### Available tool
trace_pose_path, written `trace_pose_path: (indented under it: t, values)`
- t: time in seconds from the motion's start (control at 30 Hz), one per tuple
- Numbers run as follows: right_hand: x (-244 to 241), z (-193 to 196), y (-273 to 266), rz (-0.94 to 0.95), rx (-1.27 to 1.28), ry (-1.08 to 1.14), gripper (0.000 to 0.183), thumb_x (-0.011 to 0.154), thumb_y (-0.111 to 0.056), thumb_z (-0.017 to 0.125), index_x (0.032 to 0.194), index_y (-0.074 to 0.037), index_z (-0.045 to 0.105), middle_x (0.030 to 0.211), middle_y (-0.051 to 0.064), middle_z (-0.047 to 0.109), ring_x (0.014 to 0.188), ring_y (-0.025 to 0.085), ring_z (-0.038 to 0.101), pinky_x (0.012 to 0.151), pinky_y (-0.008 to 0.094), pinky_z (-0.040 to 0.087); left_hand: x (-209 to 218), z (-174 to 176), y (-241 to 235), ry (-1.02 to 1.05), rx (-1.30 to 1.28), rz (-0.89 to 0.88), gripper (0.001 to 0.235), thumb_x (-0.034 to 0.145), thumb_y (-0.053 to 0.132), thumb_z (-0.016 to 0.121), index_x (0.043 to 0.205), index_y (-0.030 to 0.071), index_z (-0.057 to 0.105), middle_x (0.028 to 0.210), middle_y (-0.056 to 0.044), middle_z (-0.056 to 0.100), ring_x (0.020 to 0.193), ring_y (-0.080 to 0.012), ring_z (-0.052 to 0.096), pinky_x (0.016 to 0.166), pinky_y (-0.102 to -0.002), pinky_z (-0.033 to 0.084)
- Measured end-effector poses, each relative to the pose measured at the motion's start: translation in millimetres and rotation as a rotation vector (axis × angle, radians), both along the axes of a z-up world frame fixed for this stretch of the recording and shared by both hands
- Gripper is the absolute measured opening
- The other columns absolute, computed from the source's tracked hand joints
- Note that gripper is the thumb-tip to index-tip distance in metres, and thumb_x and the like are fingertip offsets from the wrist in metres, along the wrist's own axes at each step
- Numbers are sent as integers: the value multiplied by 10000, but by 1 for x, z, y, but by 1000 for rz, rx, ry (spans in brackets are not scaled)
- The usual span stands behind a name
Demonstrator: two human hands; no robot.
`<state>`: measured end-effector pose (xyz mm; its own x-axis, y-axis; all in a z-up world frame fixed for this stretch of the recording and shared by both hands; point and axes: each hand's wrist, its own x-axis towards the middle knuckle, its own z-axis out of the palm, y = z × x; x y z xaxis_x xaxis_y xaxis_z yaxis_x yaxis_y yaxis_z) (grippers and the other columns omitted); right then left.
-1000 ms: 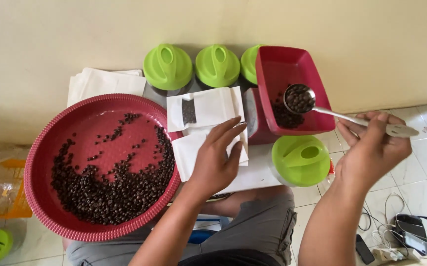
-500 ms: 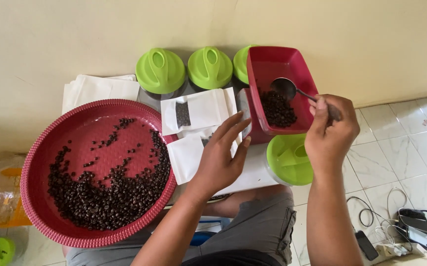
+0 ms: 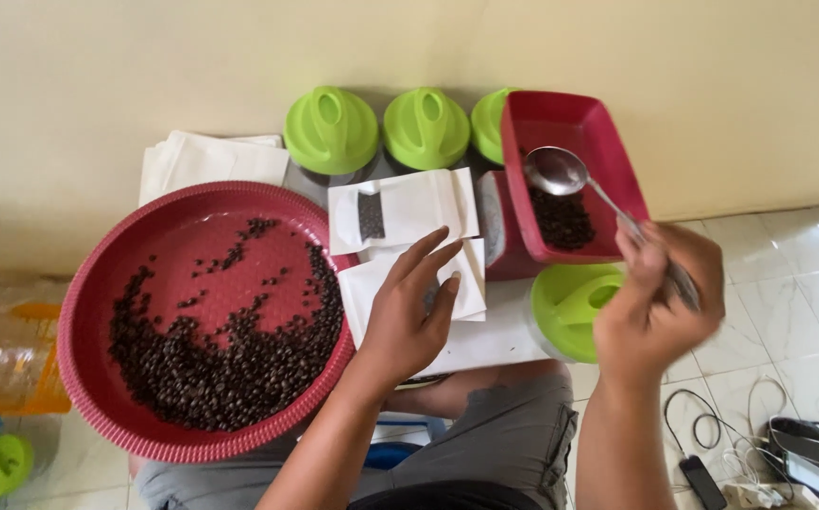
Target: Filling small white bags with roasted coffee beans using a spoon and folding the bags closed.
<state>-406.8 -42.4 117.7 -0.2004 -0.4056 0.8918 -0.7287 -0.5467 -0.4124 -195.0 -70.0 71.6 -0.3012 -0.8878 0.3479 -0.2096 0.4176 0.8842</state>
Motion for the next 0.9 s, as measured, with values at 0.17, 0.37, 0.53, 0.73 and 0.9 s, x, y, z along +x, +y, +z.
trace_pose_path:
  t: [0.17,0.37,0.53,0.73,0.9]
  values:
    - [41,-34,8,128,97,-172,272,1118,-148,512,1107,119,564,1022,280,609,915,392,723,767,471,678,44,-23,12,12,-54,155,370,971,84,585,1333,27,639,1408,-228,586,1315,-452,554,1050,-551,479]
    - [112,-56,-7,382,250,-113,137,971,75,583,987,12,704,921,161,693,852,311,718,753,411,637,120,-48,25,-119,-77,434,258,935,6,653,1168,-63,737,1200,-310,685,1183,-526,622,952,-547,532]
    - [154,-81,-25,542,284,-18,161,965,61,637,1010,-34,759,944,122,735,894,297,752,759,389,621,162,-56,45,-212,10,581,268,989,44,631,1217,-44,738,1254,-267,679,1258,-479,593,986,-543,519]
    - [173,-108,-52,608,331,161,225,962,51,644,1074,-85,783,1044,97,725,926,307,756,810,398,627,173,-60,56,-241,94,614,287,988,90,649,1235,-34,729,1284,-255,670,1303,-472,563,1029,-559,489]
    - [179,-123,-73,682,437,354,287,941,123,597,1099,-59,752,1090,138,673,985,361,741,853,456,636,172,-68,57,-220,106,598,287,994,102,645,1237,-31,718,1302,-268,654,1325,-482,536,1050,-559,469]
